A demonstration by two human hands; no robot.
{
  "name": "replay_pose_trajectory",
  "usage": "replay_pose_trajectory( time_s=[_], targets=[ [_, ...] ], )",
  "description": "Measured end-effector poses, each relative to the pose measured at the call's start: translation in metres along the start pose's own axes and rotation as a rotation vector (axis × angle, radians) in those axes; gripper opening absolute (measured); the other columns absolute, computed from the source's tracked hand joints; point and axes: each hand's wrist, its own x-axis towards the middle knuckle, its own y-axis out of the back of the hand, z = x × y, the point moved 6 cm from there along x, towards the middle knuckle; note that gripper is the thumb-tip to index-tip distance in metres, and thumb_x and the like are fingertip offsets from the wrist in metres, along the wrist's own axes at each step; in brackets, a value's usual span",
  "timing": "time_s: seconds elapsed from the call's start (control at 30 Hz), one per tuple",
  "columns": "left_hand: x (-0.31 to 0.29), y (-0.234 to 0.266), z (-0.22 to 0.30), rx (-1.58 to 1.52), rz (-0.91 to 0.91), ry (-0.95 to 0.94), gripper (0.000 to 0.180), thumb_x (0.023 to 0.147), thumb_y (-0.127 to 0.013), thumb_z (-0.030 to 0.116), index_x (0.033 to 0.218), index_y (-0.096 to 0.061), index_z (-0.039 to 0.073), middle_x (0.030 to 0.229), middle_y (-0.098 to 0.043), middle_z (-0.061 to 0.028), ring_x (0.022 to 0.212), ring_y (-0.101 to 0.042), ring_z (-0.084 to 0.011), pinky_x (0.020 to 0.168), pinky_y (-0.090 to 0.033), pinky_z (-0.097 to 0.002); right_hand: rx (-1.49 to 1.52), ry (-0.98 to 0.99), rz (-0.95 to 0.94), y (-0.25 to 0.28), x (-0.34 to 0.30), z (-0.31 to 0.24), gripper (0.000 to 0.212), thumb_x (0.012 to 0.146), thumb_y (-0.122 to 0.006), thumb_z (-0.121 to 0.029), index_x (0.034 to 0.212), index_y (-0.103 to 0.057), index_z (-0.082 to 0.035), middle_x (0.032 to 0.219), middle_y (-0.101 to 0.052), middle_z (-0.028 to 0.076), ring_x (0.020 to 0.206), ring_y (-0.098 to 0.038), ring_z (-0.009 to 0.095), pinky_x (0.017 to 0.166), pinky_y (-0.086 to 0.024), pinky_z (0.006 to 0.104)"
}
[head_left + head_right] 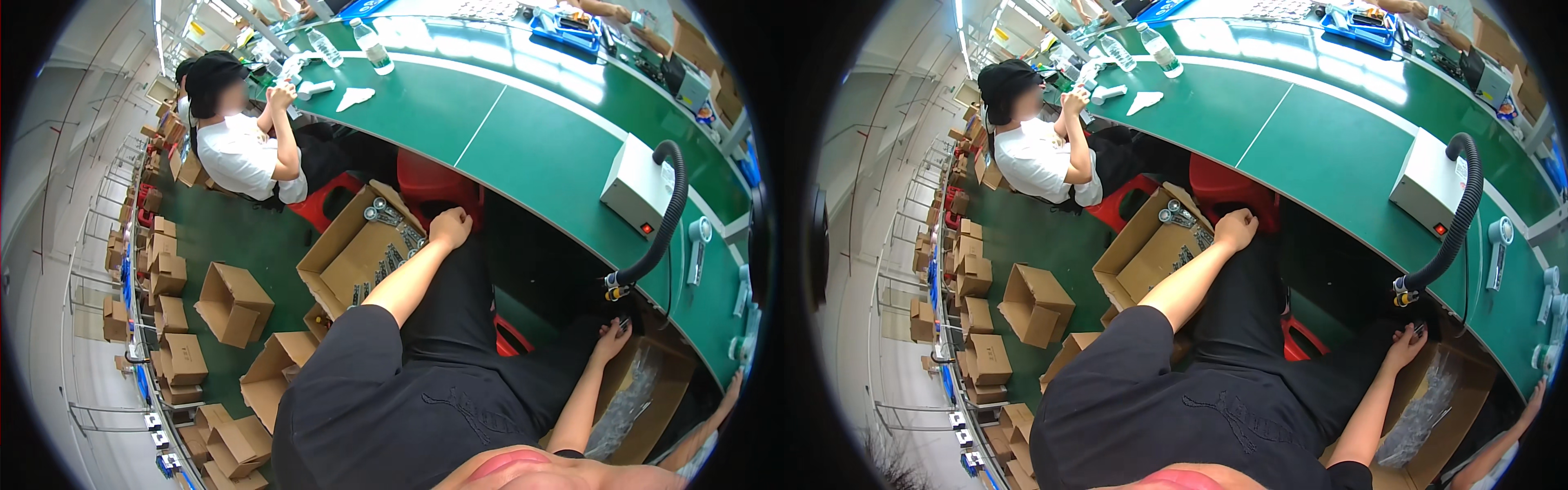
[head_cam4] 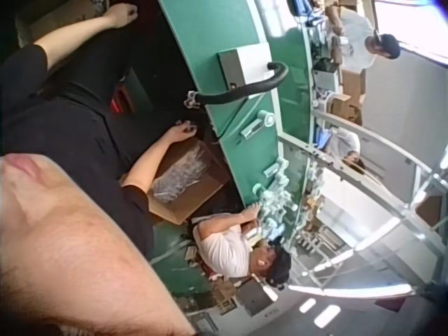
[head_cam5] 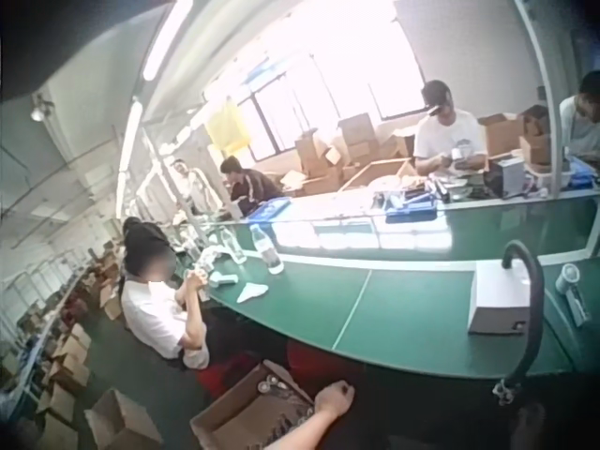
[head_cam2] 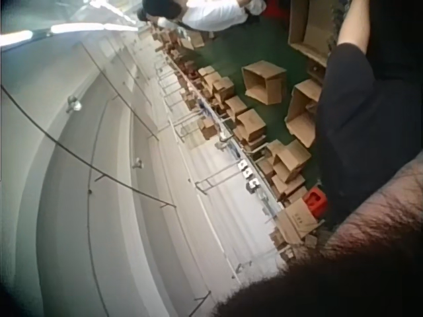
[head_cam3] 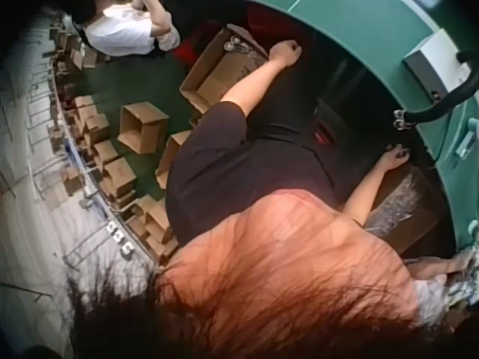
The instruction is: Assembling handheld electronic devices on a factory production line.
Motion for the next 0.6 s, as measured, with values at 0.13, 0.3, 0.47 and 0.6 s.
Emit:
replay_pose_trajectory(
  time_s=[0.13,0.3,0.47,0.6],
  targets=[
    [0.002,0.000,0.003,0.020,0.021,-0.005,0.026,0.095,-0.067,0.035,0.095,-0.074,0.010,0.097,-0.076,-0.0148,0.097,-0.073,-0.0374,0.086,-0.057,-0.0491,-0.038,0.045,-0.027,-0.002,0.007,0.008,0.058,0.106,-0.068,-0.029,0.154,-0.045,-0.004,0.100,-0.068,0.008,0.075,-0.066,0.013,0.066,-0.054,0.0253],
    [0.002,0.001,0.002,0.005,-0.005,0.028,0.027,0.094,-0.066,0.036,0.096,-0.074,0.009,0.099,-0.077,-0.0148,0.099,-0.073,-0.0374,0.088,-0.057,-0.0489,-0.049,0.019,-0.020,-0.001,0.010,0.014,0.058,0.106,-0.068,-0.029,0.152,-0.046,-0.003,0.098,-0.068,0.008,0.073,-0.065,0.013,0.065,-0.054,0.0254],
    [0.004,0.001,-0.007,0.008,-0.031,0.066,0.029,0.094,-0.065,0.037,0.099,-0.075,0.010,0.103,-0.077,-0.0160,0.102,-0.073,-0.0373,0.091,-0.057,-0.0484,-0.066,0.000,-0.023,-0.003,0.011,0.022,0.054,0.105,-0.068,-0.030,0.148,-0.049,-0.003,0.100,-0.069,0.008,0.073,-0.067,0.013,0.064,-0.054,0.0254],
    [0.011,0.003,-0.006,0.094,-0.072,0.063,0.033,0.094,-0.063,0.038,0.104,-0.076,0.010,0.109,-0.077,-0.0173,0.107,-0.072,-0.0371,0.095,-0.056,-0.0476,0.005,-0.070,-0.008,-0.002,0.018,0.029,0.049,0.106,-0.067,-0.031,0.143,-0.052,-0.003,0.104,-0.070,0.008,0.075,-0.068,0.014,0.065,-0.054,0.0254]
  ],
)
